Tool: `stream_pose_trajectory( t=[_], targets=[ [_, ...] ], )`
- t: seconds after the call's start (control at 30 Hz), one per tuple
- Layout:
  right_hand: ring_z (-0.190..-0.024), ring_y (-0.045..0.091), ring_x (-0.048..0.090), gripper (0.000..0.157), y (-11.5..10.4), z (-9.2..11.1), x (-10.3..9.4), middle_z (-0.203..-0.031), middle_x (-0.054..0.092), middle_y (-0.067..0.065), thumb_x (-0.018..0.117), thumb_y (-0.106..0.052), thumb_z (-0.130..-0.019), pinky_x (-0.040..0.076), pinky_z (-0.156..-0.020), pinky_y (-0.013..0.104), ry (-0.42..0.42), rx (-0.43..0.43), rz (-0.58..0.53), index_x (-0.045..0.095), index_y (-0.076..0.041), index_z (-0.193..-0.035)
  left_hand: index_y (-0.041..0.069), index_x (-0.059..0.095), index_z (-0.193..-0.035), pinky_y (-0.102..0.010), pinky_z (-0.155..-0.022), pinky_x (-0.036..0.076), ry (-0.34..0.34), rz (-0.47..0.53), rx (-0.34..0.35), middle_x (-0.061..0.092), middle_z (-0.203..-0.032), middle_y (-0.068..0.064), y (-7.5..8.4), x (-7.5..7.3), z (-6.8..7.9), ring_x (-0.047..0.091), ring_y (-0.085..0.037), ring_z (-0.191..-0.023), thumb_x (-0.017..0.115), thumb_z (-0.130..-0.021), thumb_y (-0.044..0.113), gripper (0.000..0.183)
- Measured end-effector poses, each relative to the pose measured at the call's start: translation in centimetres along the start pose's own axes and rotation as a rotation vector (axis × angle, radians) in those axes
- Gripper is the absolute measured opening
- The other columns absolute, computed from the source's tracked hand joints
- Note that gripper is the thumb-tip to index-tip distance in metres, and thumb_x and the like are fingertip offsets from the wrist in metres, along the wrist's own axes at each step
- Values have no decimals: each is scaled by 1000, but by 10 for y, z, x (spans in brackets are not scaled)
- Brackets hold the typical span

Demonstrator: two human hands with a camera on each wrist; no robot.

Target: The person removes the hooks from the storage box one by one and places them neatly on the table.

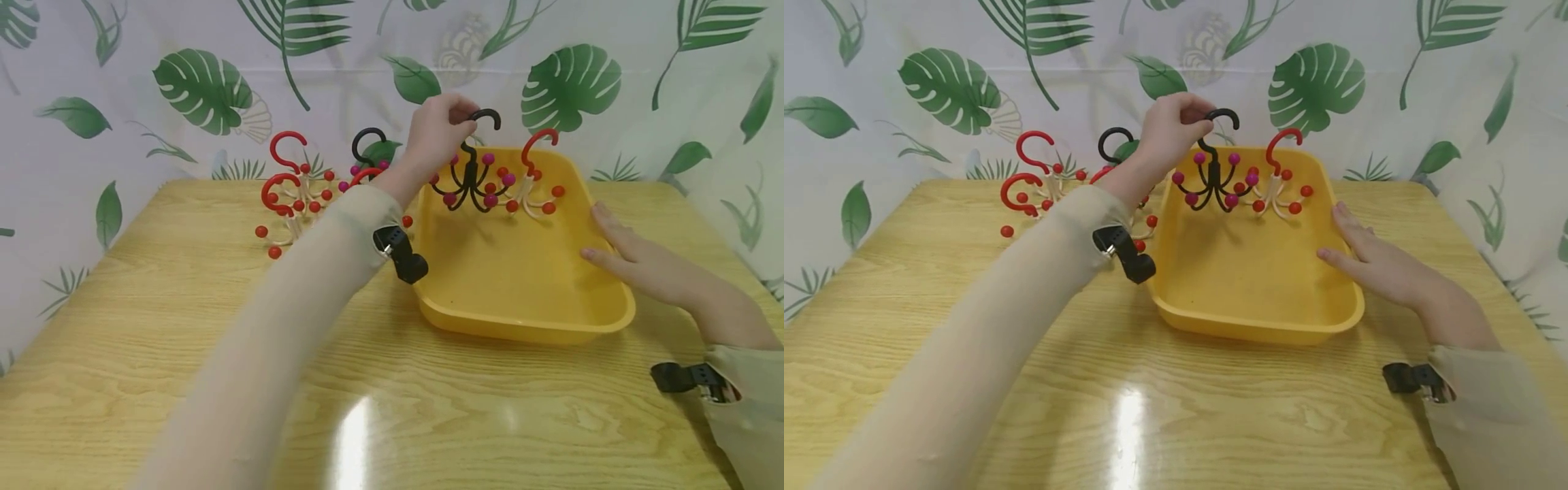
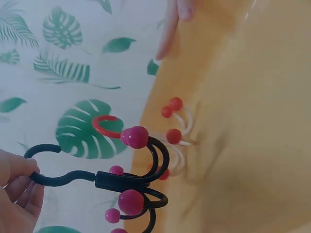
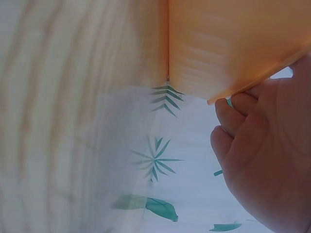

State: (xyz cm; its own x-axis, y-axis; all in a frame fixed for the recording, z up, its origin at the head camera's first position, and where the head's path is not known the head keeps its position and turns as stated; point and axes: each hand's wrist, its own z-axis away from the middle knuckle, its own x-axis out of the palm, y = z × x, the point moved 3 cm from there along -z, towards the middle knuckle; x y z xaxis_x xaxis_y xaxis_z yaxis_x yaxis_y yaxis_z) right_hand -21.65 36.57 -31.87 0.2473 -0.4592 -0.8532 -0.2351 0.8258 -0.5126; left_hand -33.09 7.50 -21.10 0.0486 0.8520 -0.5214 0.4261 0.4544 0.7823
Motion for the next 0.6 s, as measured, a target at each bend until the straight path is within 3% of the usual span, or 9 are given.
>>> stream_pose_trajectory(
  t=[0.37,0.6],
  targets=[
    [-142,31,-15,75,-2,1,-2,-155,-19,0,43,-36,-102,-4,-110,59,0,-1,-20,-11,-17,-151,7,67,-110,-17,-81,47,-53,154,109,67,-103,-1,27,-47,43,62,-9,-93,66,-91,11,20],
    [-142,29,-15,77,-4,1,-3,-156,-19,-1,44,-39,-101,-4,-109,60,-1,8,-22,-10,-20,-151,6,67,-109,-21,-80,50,-81,146,139,67,-101,0,25,-81,83,63,-9,-89,67,-90,13,20]
  ],
)
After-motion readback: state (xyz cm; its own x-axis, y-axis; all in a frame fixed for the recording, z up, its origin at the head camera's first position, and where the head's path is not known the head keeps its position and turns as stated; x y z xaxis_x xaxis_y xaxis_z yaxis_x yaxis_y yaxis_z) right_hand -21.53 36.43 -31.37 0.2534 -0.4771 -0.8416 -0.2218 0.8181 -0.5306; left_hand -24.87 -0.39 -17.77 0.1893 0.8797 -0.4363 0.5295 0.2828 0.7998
